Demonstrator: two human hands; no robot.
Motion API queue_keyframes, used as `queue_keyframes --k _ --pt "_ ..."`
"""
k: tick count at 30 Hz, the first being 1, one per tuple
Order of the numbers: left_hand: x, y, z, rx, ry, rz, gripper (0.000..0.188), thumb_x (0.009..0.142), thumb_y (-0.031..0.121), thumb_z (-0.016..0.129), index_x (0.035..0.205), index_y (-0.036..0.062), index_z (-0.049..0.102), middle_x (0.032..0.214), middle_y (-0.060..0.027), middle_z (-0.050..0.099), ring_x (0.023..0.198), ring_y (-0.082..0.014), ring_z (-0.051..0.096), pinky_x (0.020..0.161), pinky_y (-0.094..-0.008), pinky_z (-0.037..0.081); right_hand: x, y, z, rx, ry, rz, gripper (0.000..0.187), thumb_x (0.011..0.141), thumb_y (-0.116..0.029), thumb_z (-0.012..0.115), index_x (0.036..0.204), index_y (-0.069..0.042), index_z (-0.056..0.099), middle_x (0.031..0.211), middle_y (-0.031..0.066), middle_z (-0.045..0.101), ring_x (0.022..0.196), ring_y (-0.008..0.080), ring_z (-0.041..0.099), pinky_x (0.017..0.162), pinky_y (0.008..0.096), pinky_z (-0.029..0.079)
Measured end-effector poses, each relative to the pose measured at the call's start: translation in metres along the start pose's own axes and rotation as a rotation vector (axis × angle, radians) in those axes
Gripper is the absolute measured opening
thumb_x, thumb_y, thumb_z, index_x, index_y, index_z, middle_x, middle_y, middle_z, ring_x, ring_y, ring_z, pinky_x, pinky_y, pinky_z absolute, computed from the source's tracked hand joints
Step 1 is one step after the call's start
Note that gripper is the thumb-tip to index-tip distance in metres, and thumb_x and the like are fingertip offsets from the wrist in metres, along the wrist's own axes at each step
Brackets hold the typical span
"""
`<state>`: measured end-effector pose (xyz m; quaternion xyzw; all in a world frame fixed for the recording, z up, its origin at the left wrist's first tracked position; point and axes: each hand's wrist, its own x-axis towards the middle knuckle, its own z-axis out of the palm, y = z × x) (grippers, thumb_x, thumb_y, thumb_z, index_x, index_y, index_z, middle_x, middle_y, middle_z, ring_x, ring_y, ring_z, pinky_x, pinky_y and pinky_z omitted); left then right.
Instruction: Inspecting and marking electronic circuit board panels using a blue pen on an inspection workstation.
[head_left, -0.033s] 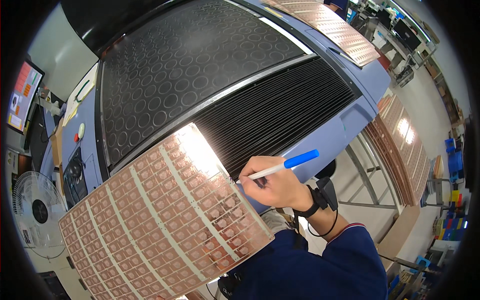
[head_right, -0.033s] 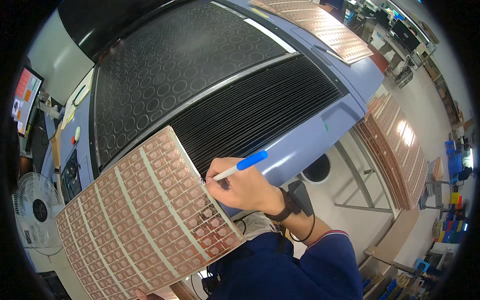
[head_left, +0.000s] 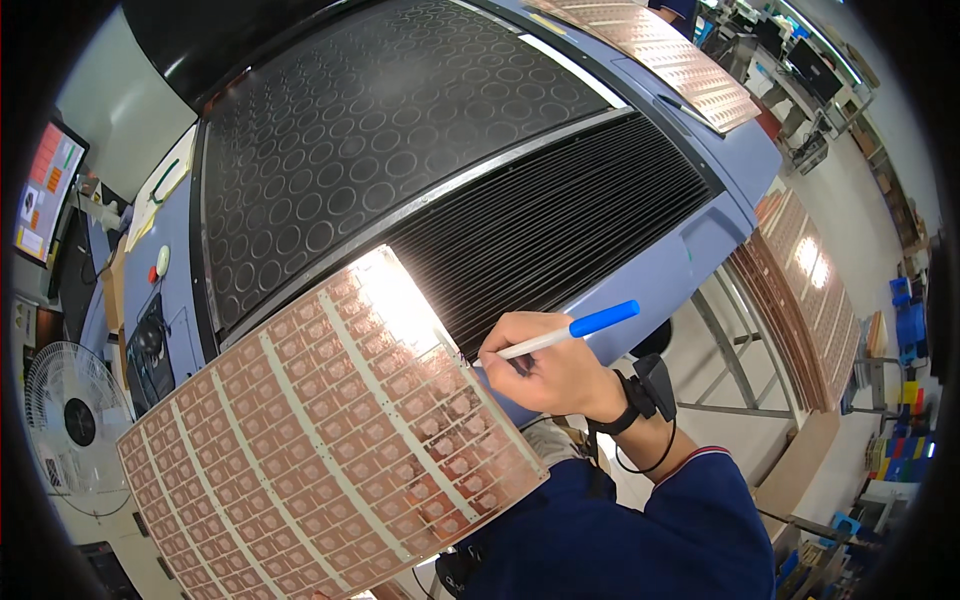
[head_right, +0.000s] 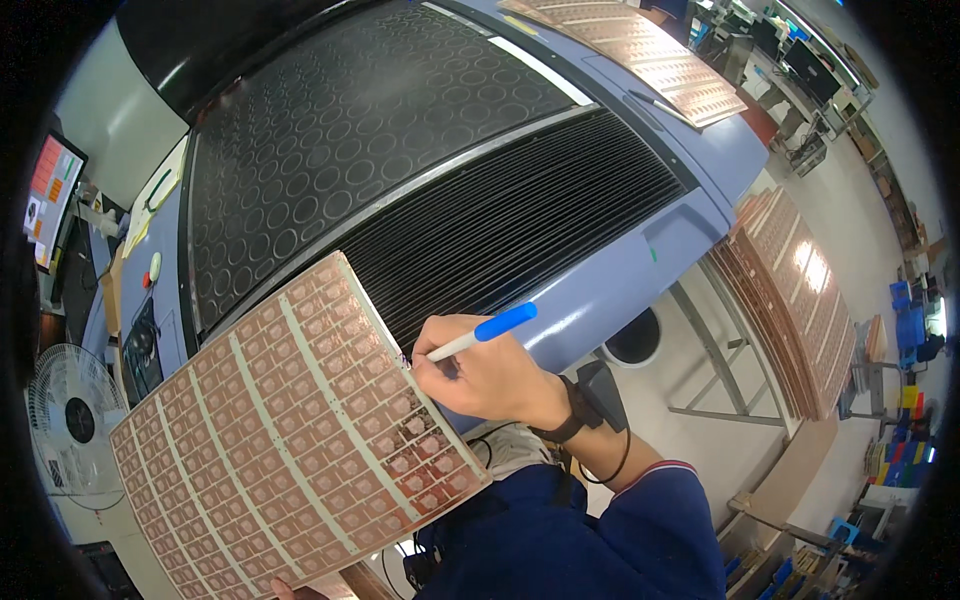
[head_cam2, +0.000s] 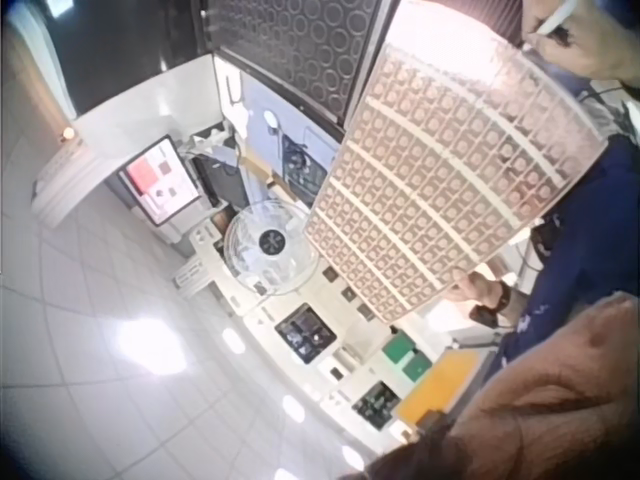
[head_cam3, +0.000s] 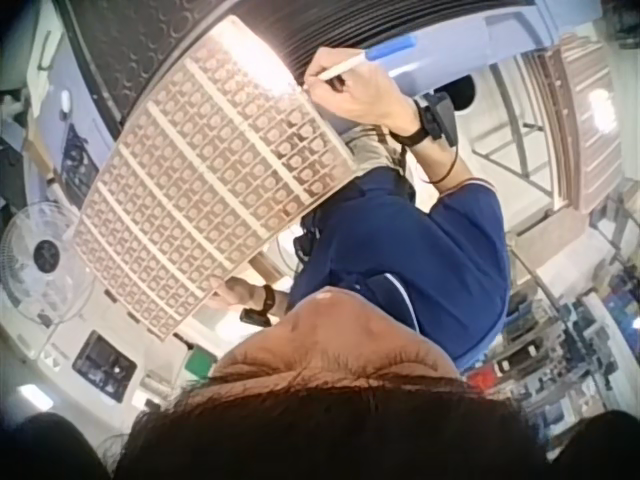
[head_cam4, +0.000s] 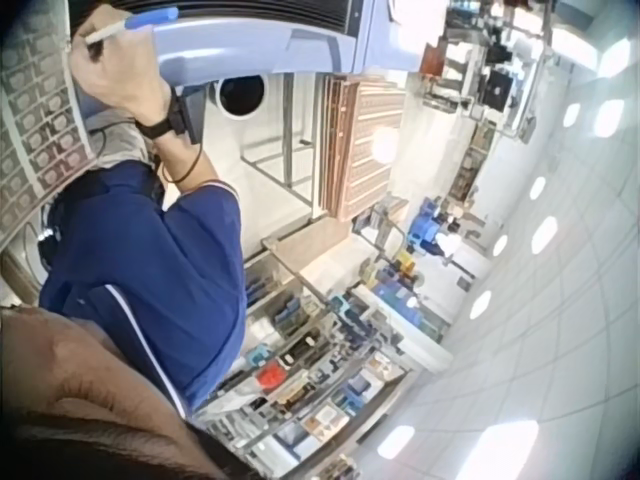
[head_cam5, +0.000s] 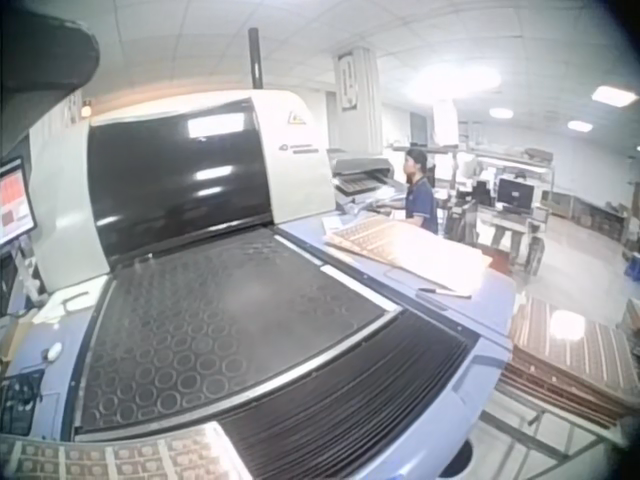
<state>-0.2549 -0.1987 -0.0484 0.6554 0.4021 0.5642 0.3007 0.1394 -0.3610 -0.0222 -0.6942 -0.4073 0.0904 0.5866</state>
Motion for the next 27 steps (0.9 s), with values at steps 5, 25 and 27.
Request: queue_keyframes --k 5,25,27 --pt "0.0 0.001 -0.002 -0.019 -0.009 -0.017 0.047 0.096 0.027 0.064 0.13 -0.0048 0.056 0.118 -0.0202 0.066 0.105 -0.0309 0.057 0.089 -0.0479 0.046 0.0 0.001 0.0 -0.016 0.001 -0.022 0.004 0.082 -0.003 0.066 0.079 -0.002 0.063 0.068 0.0089 0.061 0.057 0.022 0.057 0.051 0.0342 0.042" --pt "-0.025 -0.031 -0.167 -0.831 0.272 -0.262 0.03 0.104 0.02 0.058 0.13 0.005 0.062 0.124 -0.0108 0.068 0.108 -0.0222 0.063 0.099 -0.0409 0.051 -0.026 0.058 -0.024 0.282 0.243 -0.058 0.013 0.091 -0.008 0.065 0.083 -0.003 0.056 0.077 0.0063 0.056 0.071 0.0139 0.05 0.059 0.0285 0.041" --pt "-0.051 -0.066 -0.221 -0.723 0.372 -0.218 0.029 0.107 0.023 0.056 0.126 0.0024 0.063 0.124 -0.011 0.068 0.106 -0.0194 0.065 0.099 -0.0337 0.052 -0.029 0.063 -0.027 0.314 0.231 -0.033 0.017 0.093 -0.014 0.065 0.086 -0.002 0.054 0.078 0.0088 0.054 0.067 0.0133 0.046 0.056 0.0252 0.038"
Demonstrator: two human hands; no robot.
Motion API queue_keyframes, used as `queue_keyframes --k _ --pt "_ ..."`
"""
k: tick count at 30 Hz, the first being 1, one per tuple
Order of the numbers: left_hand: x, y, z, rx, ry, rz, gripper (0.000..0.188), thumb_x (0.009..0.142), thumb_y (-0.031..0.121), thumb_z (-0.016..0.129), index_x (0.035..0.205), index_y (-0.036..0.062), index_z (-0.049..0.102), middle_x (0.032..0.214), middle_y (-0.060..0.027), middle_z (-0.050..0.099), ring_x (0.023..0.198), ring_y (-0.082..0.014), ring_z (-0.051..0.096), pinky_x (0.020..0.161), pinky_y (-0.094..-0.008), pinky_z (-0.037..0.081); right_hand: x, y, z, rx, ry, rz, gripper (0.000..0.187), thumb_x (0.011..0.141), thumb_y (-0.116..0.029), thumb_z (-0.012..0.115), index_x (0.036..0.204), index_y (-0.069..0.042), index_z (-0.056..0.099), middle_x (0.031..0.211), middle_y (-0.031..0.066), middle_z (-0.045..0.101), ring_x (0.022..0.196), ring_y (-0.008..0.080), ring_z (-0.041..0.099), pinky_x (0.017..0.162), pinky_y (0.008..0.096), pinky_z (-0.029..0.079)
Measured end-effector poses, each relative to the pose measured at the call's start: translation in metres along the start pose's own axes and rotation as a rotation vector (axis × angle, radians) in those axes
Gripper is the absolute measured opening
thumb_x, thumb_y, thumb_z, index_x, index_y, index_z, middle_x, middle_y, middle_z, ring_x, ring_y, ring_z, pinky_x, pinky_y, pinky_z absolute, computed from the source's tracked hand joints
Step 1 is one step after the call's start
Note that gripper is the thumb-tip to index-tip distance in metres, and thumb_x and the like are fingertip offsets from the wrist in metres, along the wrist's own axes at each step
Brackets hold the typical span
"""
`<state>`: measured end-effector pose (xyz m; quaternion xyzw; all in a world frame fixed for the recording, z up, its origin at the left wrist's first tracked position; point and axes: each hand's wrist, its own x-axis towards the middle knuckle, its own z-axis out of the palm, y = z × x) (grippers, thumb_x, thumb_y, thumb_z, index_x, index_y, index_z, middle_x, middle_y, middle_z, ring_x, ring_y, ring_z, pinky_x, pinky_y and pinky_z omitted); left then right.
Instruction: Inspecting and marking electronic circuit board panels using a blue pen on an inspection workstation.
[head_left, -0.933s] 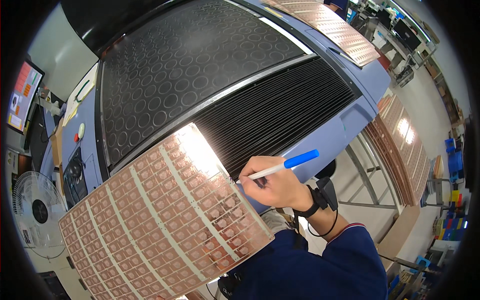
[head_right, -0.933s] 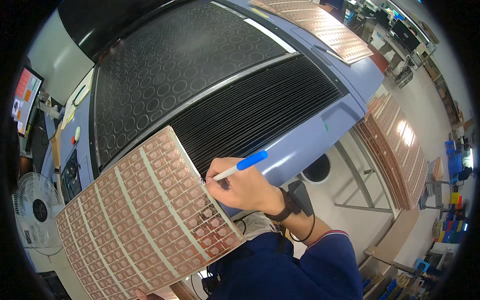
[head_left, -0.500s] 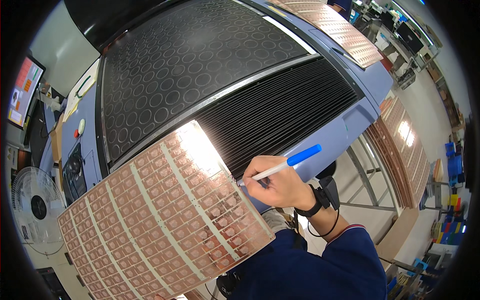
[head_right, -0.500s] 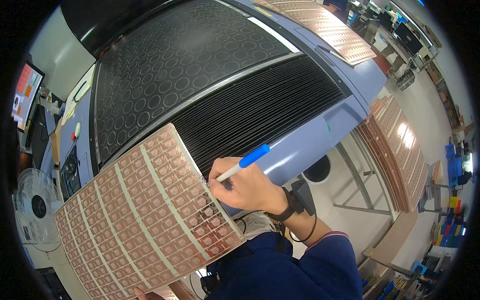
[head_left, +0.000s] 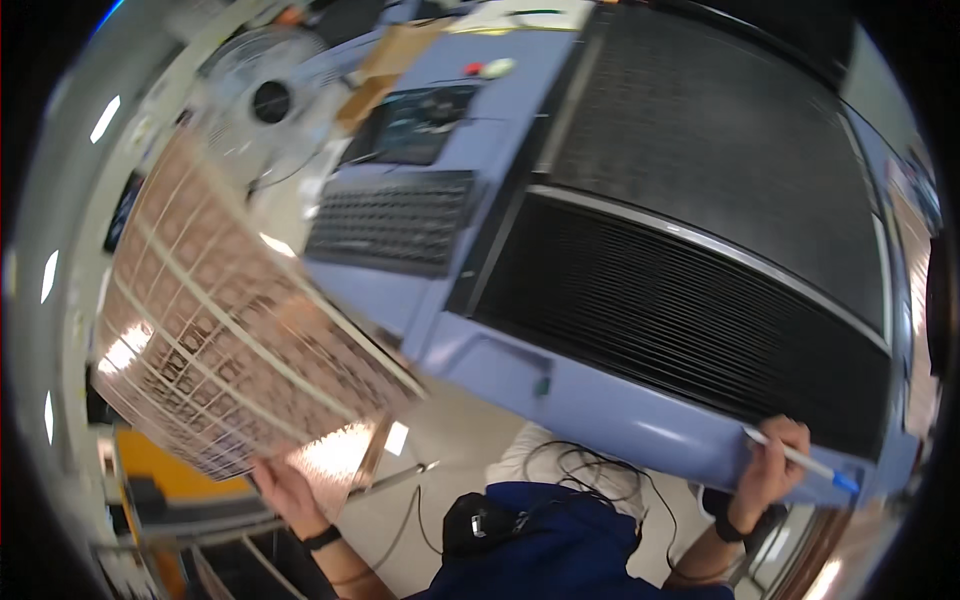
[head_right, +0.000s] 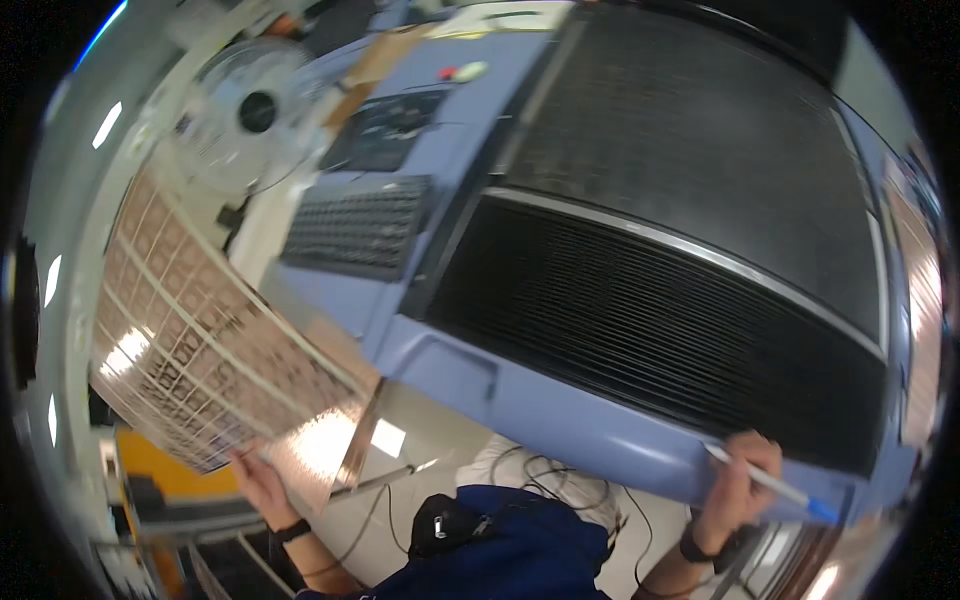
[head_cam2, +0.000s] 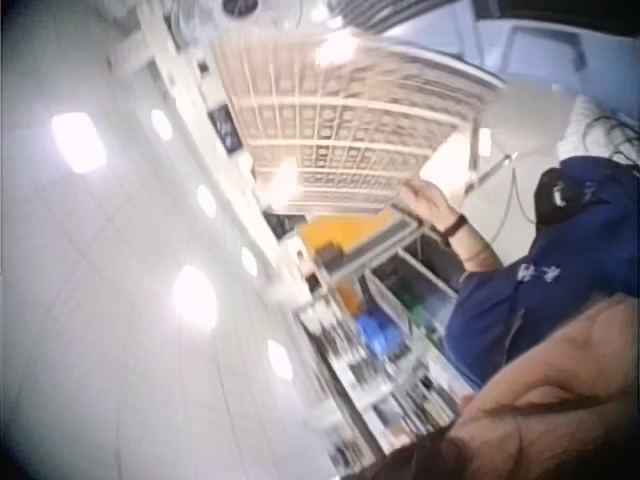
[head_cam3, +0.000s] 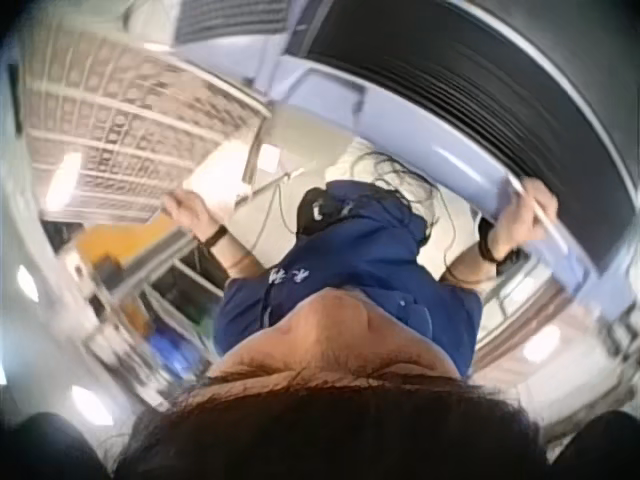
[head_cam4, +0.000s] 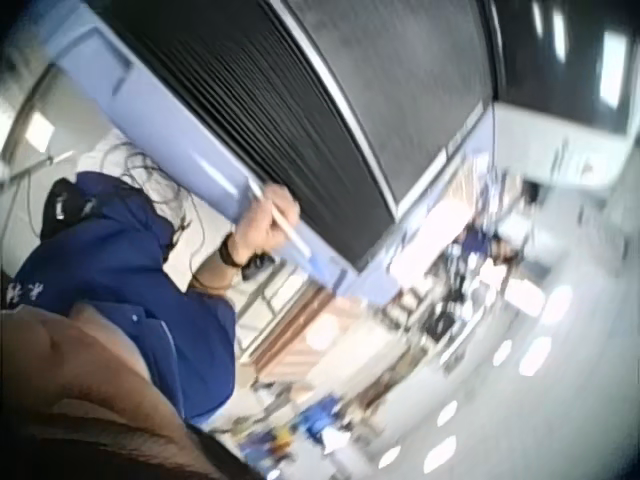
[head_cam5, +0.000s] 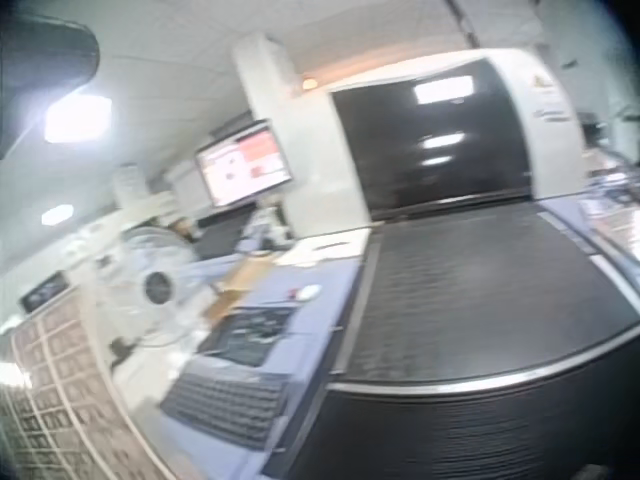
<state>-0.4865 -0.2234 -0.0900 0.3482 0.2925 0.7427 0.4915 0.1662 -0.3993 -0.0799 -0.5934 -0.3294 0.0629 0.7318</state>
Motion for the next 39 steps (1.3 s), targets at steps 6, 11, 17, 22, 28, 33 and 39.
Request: queue_keyframes --k 6,11,17,22,28,33,39 --pt "-0.045 -0.029 -0.116 -0.136 0.298 -0.142 0.036 0.109 0.026 0.053 0.128 -0.0037 0.058 0.128 -0.0147 0.066 0.117 -0.0237 0.063 0.108 -0.0344 0.049 0.001 -0.005 0.003 -0.067 -0.04 0.022 0.023 0.095 -0.02 0.061 0.085 -0.001 0.051 0.075 0.0097 0.051 0.066 0.0141 0.045 0.055 0.0252 0.04" --pt "-0.07 -0.127 -0.208 0.876 0.306 -0.513 0.027 0.108 0.016 0.052 0.125 -0.005 0.057 0.124 -0.0152 0.066 0.121 -0.0262 0.061 0.108 -0.0349 0.052 0.002 -0.016 0.005 -0.16 -0.047 0.011 0.023 0.094 -0.019 0.061 0.084 -0.001 0.052 0.076 0.0094 0.051 0.067 0.0144 0.046 0.056 0.0249 0.039" --pt "-0.082 -0.152 -0.265 0.194 0.84 -0.437 0.014 0.106 0.008 0.053 0.11 -0.0044 0.057 0.109 -0.0081 0.06 0.103 -0.0168 0.061 0.098 -0.025 0.056 0.003 -0.006 0.007 -0.155 -0.083 0.033 0.023 0.095 -0.02 0.061 0.086 0.0 0.053 0.077 0.0099 0.053 0.066 0.014 0.047 0.057 0.0248 0.039" --pt "-0.06 -0.18 -0.209 0.059 0.839 -0.512 0.015 0.105 0.011 0.055 0.109 -0.0039 0.057 0.114 -0.013 0.063 0.106 -0.0238 0.065 0.098 -0.0304 0.059 -0.002 -0.02 -0.007 -0.163 -0.064 0.009 0.022 0.095 -0.02 0.063 0.089 0.0 0.054 0.079 0.0108 0.054 0.068 0.014 0.049 0.057 0.0238 0.039" --pt "-0.072 -0.163 -0.176 0.359 0.859 -0.754 0.039 0.105 0.038 0.056 0.109 -0.0009 0.057 0.108 -0.0168 0.068 0.099 -0.0311 0.07 0.092 -0.0353 0.06 -0.039 -0.014 -0.174 -0.426 0.426 -0.109 0.067 0.099 -0.044 0.063 0.136 0.011 0.05 0.122 0.0324 0.066 0.096 0.0397 0.071 0.089 0.0425 0.06" --pt "-0.065 -0.167 -0.169 0.292 0.811 -0.65 0.049 0.108 0.045 0.048 0.132 0.0022 0.053 0.125 -0.0157 0.065 0.116 -0.0276 0.064 0.099 -0.0345 0.054 -0.038 -0.056 -0.285 -1.182 0.635 0.063 0.063 0.092 -0.039 0.073 0.134 0.004 0.053 0.122 0.0257 0.063 0.1 0.0368 0.068 0.084 0.0405 0.058" --pt "-0.062 -0.182 -0.209 0.387 0.637 -0.625 0.072 0.108 0.051 0.035 0.157 0.0001 0.028 0.162 -0.0169 0.036 0.148 -0.0293 0.037 0.125 -0.04 0.024 -0.133 -0.001 -0.491 -1.93 0.601 0.614 0.044 0.094 -0.035 0.071 0.119 0.001 0.061 0.099 0.0186 0.067 0.081 0.0314 0.066 0.07 0.0395 0.055"
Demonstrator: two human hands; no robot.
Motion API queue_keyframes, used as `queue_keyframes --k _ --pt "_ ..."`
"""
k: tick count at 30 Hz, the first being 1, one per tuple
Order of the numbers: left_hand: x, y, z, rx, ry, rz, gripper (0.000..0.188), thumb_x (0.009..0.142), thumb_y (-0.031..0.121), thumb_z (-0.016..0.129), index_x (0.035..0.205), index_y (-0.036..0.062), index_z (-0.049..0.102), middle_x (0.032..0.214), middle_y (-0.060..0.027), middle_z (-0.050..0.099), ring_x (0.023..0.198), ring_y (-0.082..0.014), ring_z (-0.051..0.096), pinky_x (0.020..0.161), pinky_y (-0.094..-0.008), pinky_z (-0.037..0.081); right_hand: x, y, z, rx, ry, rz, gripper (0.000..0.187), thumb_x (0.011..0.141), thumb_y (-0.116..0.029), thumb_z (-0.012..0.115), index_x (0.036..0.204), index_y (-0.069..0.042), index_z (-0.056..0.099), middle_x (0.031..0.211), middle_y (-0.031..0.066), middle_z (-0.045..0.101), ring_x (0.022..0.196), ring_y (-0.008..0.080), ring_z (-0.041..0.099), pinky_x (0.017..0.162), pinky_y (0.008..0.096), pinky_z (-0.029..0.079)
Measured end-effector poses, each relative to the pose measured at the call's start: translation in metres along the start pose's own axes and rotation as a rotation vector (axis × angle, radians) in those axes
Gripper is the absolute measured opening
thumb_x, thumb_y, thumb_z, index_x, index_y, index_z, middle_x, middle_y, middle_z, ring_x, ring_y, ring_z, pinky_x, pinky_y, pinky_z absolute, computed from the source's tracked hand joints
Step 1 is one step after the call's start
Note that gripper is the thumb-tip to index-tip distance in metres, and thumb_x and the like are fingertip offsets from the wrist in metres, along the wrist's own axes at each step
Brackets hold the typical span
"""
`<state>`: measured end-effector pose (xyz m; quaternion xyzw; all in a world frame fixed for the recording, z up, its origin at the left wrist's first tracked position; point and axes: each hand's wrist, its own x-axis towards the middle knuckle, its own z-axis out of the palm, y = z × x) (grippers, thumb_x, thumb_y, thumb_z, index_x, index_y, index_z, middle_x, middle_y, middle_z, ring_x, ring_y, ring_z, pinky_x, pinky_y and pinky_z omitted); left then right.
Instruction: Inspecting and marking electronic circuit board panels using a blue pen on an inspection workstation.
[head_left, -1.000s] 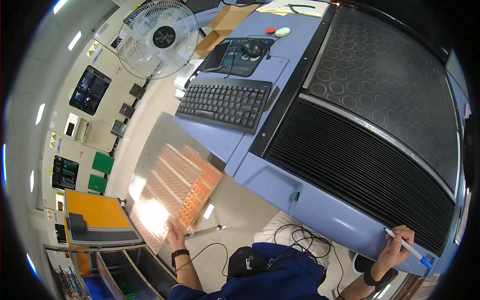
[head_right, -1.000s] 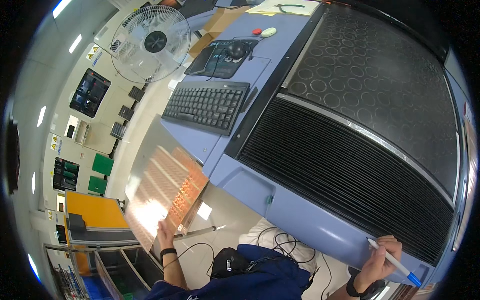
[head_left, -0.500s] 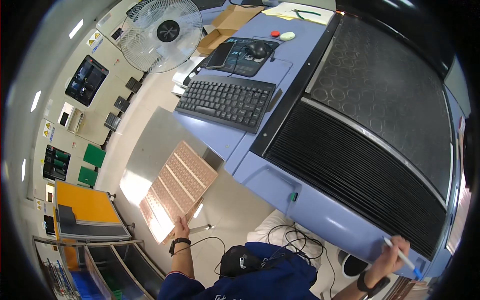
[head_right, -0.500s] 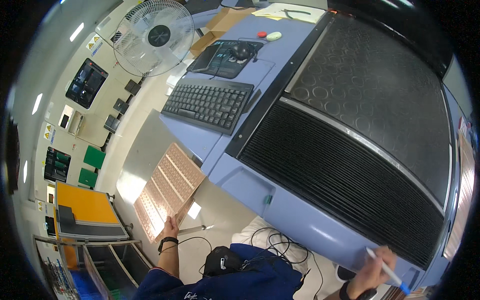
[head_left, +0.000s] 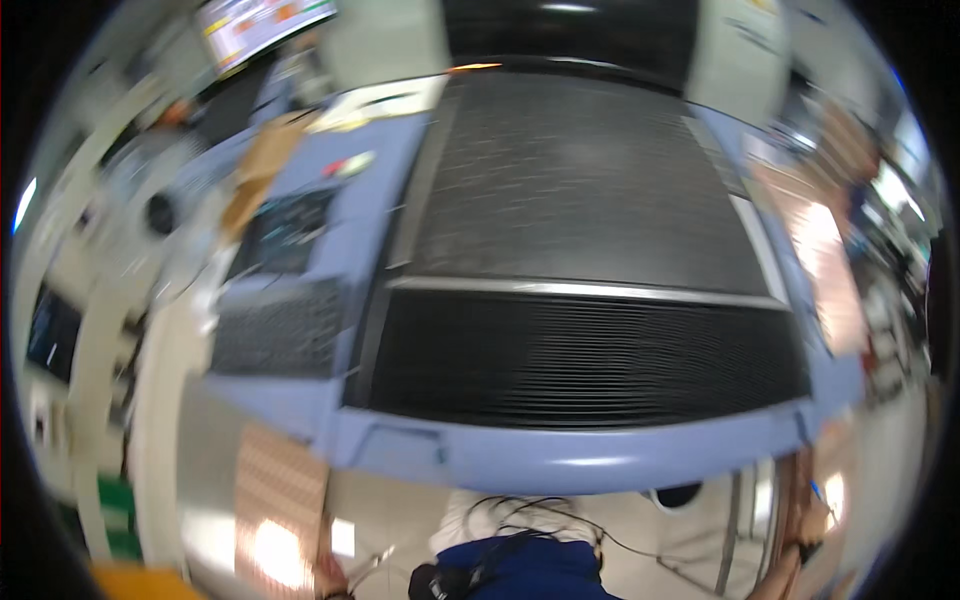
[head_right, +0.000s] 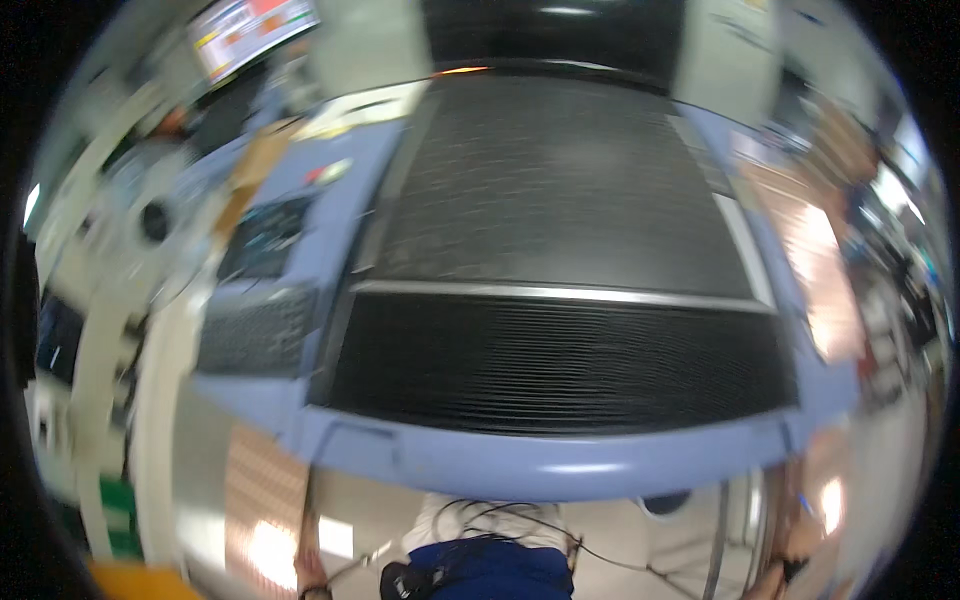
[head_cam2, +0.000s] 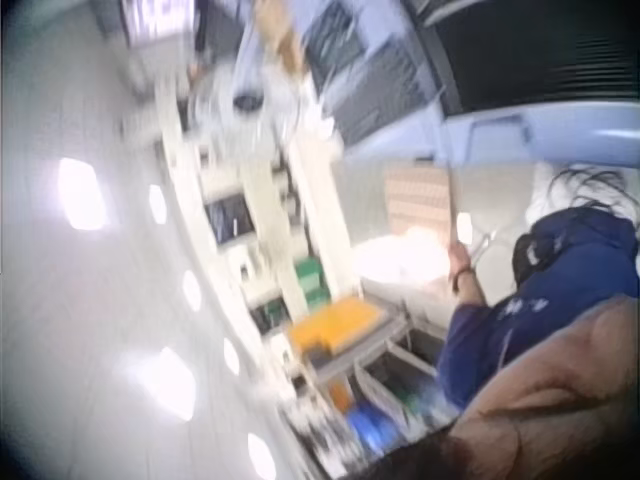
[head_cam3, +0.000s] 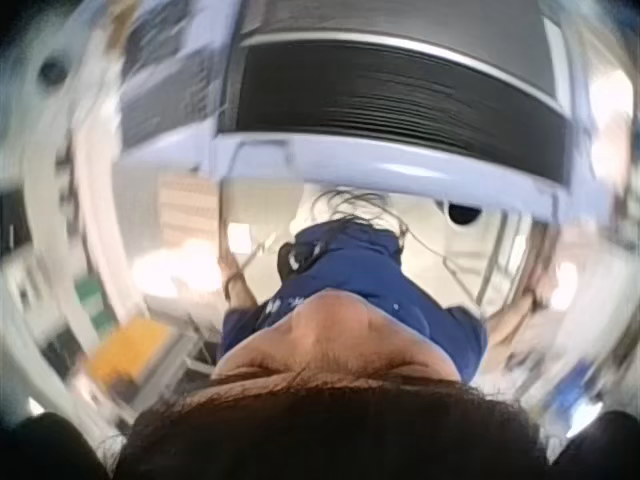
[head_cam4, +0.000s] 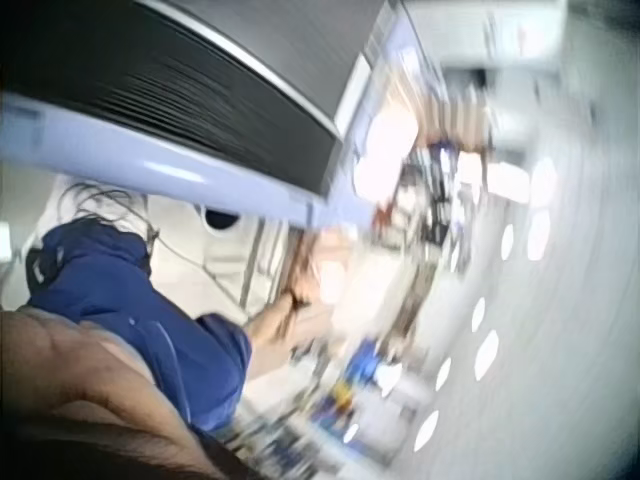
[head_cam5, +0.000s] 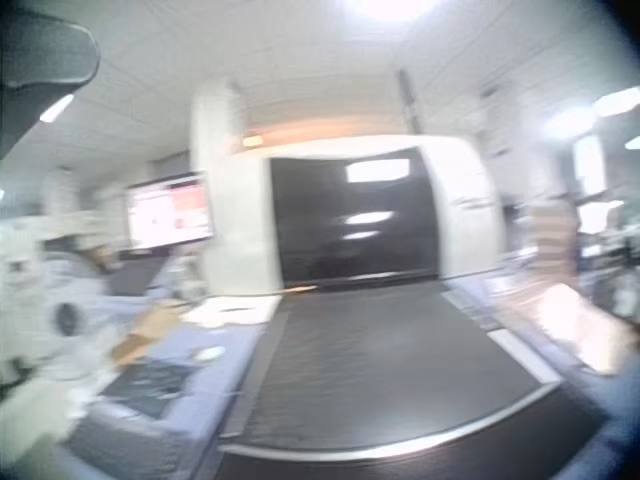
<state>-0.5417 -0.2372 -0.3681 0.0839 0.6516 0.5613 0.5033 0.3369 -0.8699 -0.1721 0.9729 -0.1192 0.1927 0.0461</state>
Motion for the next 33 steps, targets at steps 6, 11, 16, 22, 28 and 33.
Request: queue_keyframes --k 6,11,16,22,28,33 --pt "-0.179 0.081 0.243 0.511 -0.202 0.953 0.064 0.107 0.048 0.037 0.148 -0.001 0.035 0.149 -0.0186 0.042 0.136 -0.0311 0.043 0.117 -0.0409 0.03 -0.067 0.002 -0.012 0.005 -0.134 0.154 0.046 0.095 -0.038 0.07 0.114 0.003 0.062 0.095 0.029 0.07 0.088 0.0434 0.071 0.073 0.0488 0.056" --pt "-0.249 0.115 0.334 0.571 -0.431 1.339 0.058 0.107 0.045 0.04 0.14 -0.0018 0.041 0.139 -0.02 0.047 0.127 -0.0326 0.047 0.11 -0.0416 0.034 -0.137 -0.045 -0.059 0.421 0.273 0.405 0.043 0.098 -0.035 0.067 0.115 0.004 0.061 0.093 0.0273 0.07 0.094 0.043 0.069 0.08 0.0465 0.054" --pt "-0.273 0.143 0.364 0.62 -0.469 1.442 0.052 0.106 0.043 0.042 0.132 -0.0027 0.047 0.128 -0.0213 0.052 0.117 -0.034 0.052 0.103 -0.0424 0.038 -0.167 -0.036 -0.02 1.588 0.191 1.196 0.059 0.095 -0.049 0.07 0.127 -0.002 0.056 0.102 0.0138 0.073 0.089 0.0297 0.07 0.08 0.0431 0.055" --pt "-0.249 0.14 0.393 0.653 -0.539 1.379 0.047 0.106 0.039 0.044 0.123 -0.0037 0.055 0.116 -0.023 0.058 0.105 -0.0358 0.057 0.094 -0.0432 0.044 -0.092 0.175 0.003 1.99 0.35 0.673 0.031 0.1 -0.021 0.065 0.127 -0.007 0.061 0.119 0.0051 0.068 0.109 0.0249 0.066 0.096 0.0401 0.055" --pt "-0.265 0.169 0.361 0.683 -0.304 1.476 0.044 0.106 0.036 0.047 0.113 -0.0048 0.062 0.103 -0.0246 0.064 0.094 -0.0376 0.063 0.086 -0.0441 0.049 -0.115 -0.039 -0.172 1.943 0.625 0.772 0.009 0.098 -0.007 0.067 0.106 -0.008 0.064 0.095 0.003 0.069 0.084 0.014 0.067 0.071 0.0266 0.053" --pt "-0.261 0.178 0.359 0.725 -0.236 1.443 0.043 0.105 0.033 0.049 0.106 -0.0057 0.068 0.092 -0.026 0.069 0.084 -0.0391 0.067 0.079 -0.0448 0.053 -0.142 -0.106 -0.26 2.137 0.498 0.331 0.014 0.1 -0.006 0.063 0.114 -0.008 0.061 0.107 0.0036 0.07 0.097 0.014 0.069 0.081 0.0294 0.057"
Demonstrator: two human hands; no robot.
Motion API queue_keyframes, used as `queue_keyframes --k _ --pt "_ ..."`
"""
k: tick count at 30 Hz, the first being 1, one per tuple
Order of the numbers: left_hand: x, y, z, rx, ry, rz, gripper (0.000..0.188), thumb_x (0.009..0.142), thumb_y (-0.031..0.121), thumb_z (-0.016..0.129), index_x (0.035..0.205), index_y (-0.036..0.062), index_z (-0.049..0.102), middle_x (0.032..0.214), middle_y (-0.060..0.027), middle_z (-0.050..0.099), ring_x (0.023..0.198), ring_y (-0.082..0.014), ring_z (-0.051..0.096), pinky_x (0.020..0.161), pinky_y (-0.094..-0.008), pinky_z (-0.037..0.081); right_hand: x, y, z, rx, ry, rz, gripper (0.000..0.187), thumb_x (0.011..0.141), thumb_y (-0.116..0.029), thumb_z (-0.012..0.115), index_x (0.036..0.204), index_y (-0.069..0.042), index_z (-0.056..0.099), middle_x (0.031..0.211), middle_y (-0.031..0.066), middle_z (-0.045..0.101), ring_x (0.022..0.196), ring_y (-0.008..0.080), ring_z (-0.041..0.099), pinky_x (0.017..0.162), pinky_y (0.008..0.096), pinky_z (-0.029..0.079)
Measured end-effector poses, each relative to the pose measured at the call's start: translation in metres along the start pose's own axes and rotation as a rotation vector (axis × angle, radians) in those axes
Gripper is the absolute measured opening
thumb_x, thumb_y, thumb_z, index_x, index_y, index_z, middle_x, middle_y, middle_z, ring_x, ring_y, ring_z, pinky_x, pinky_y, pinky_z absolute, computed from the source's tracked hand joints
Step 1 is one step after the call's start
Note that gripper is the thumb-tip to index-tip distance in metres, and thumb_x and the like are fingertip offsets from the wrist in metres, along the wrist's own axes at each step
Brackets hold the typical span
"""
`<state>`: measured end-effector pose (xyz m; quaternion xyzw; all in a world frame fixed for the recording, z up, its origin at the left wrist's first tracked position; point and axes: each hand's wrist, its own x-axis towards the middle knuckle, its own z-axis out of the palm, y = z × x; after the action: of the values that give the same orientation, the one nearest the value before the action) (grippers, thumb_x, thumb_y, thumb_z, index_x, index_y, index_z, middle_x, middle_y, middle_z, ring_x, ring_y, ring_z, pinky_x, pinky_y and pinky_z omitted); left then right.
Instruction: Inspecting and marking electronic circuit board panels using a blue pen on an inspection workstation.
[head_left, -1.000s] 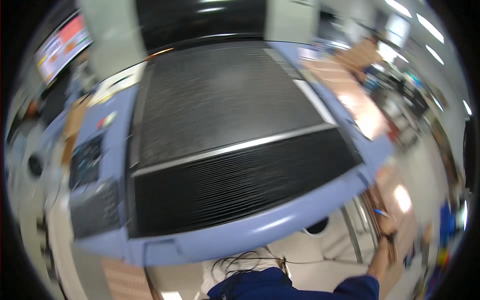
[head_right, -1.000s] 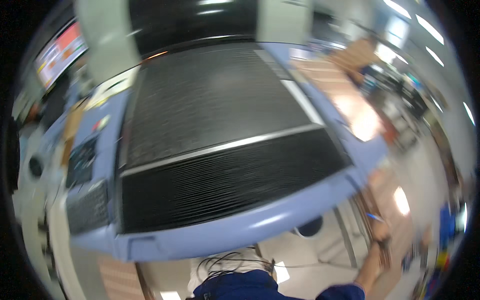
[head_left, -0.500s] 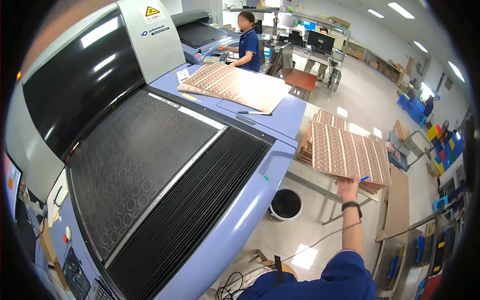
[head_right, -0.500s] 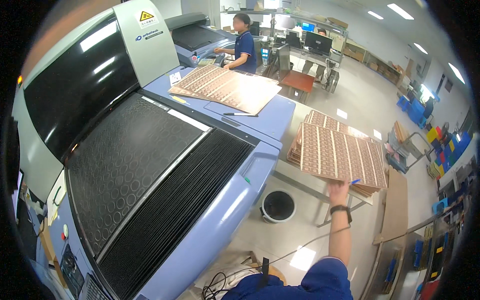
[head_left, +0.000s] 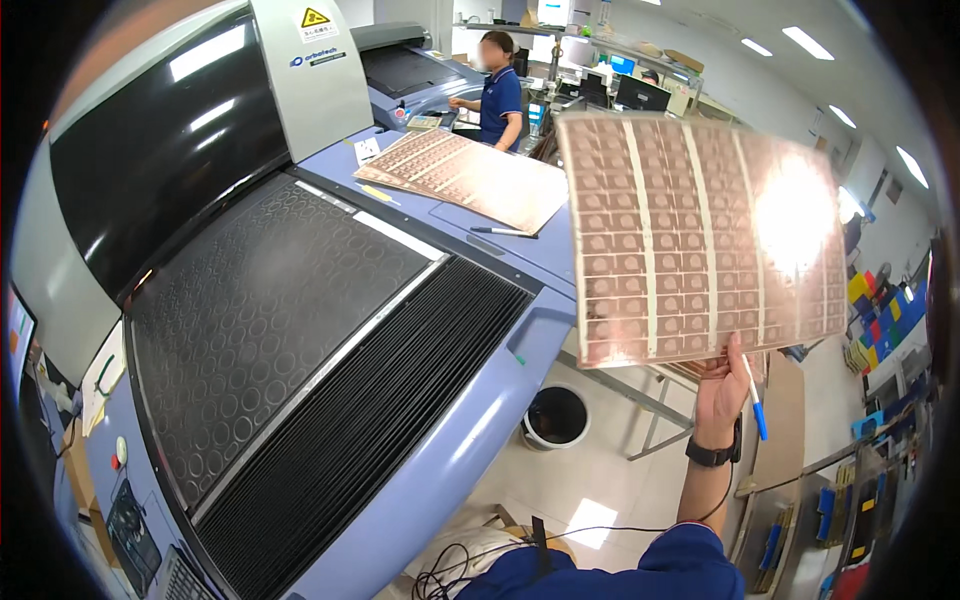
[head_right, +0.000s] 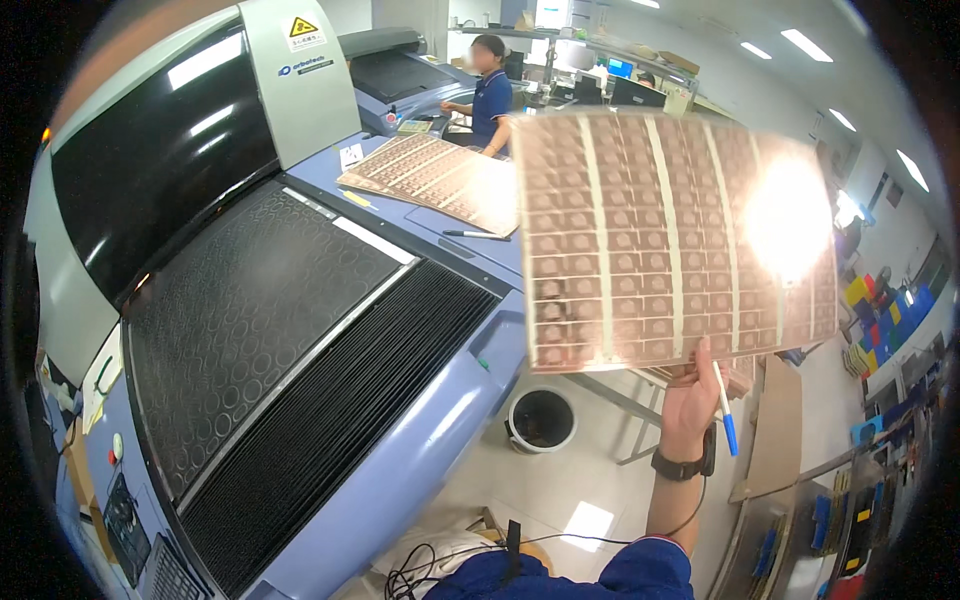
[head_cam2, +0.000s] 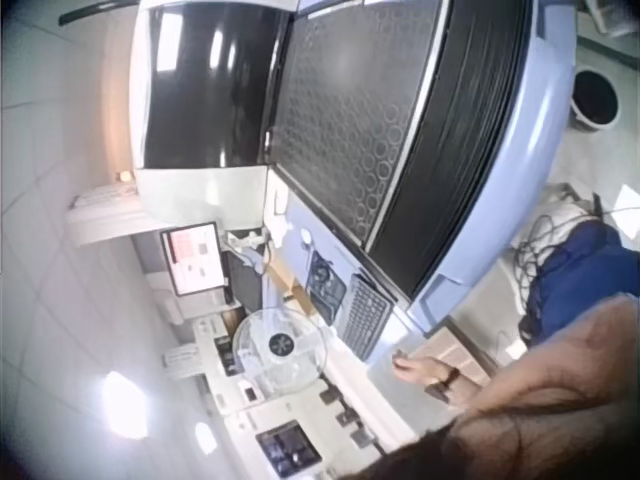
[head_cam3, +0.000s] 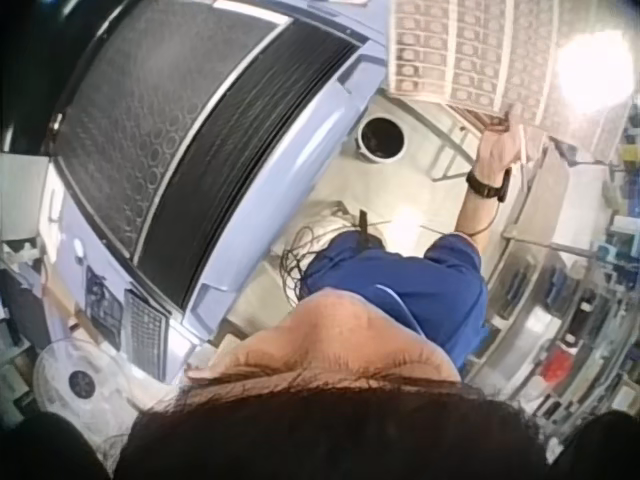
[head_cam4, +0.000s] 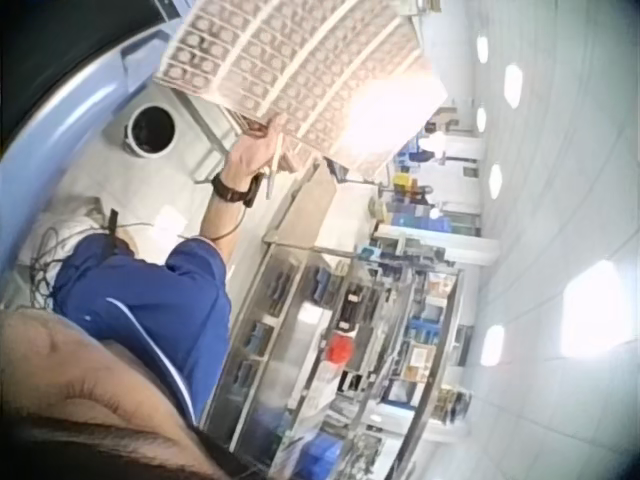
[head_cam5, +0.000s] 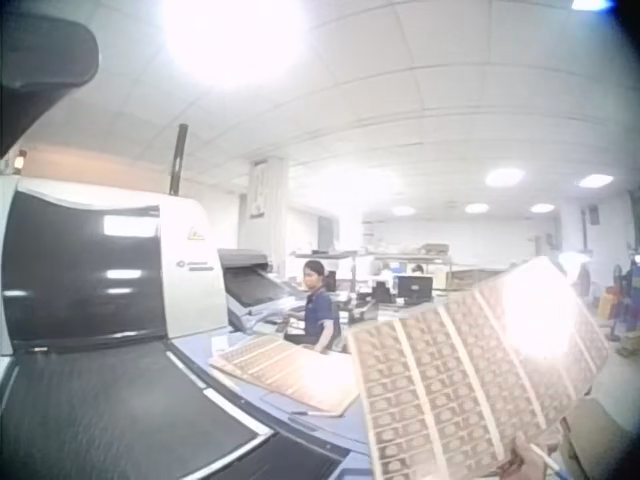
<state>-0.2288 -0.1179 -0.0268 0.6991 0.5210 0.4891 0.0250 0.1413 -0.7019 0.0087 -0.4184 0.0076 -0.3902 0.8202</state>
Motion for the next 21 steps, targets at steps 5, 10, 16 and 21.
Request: queue_keyframes --k 5,10,16,21 --pt "0.021 0.019 0.03 -0.03 -0.19 0.221 0.044 0.1 0.031 0.06 0.115 -0.0094 0.065 0.107 -0.0268 0.069 0.084 -0.041 0.064 0.075 -0.047 0.051 -0.033 0.015 0.078 0.201 -0.18 0.048 0.016 0.103 -0.009 0.06 0.118 -0.007 0.065 0.114 0.0058 0.073 0.104 0.0122 0.071 0.084 0.0264 0.06" --pt "0.006 -0.092 0.092 -0.007 -0.108 0.395 0.043 0.104 0.027 0.049 0.119 -0.0096 0.066 0.114 -0.0289 0.07 0.091 -0.0481 0.065 0.082 -0.0537 0.052 -0.072 0.046 0.127 0.2 -0.39 0.263 0.023 0.106 -0.017 0.058 0.127 -0.01 0.064 0.132 0.0053 0.068 0.116 0.0099 0.064 0.087 0.0234 0.055" --pt "0.009 -0.032 0.061 -0.391 -0.236 0.539 0.044 0.104 0.028 0.044 0.101 -0.005 0.074 0.098 -0.024 0.072 0.089 -0.0419 0.067 0.081 -0.0454 0.054 -0.178 0.104 0.223 -0.11 -0.386 0.163 0.03 0.098 -0.021 0.073 0.073 -0.005 0.071 0.065 -0.0081 0.053 0.06 0.0031 0.043 0.052 0.0242 0.031" --pt "-0.004 -0.039 0.073 -0.227 0.006 0.497 0.044 0.103 0.028 0.045 0.101 -0.0039 0.075 0.099 -0.0225 0.073 0.087 -0.042 0.067 0.079 -0.0497 0.054 -0.23 0.105 0.252 -0.022 -0.456 0.196 0.028 0.095 -0.025 0.077 0.096 0.003 0.078 0.072 0.0004 0.069 0.066 0.0038 0.054 0.058 0.0239 0.044"
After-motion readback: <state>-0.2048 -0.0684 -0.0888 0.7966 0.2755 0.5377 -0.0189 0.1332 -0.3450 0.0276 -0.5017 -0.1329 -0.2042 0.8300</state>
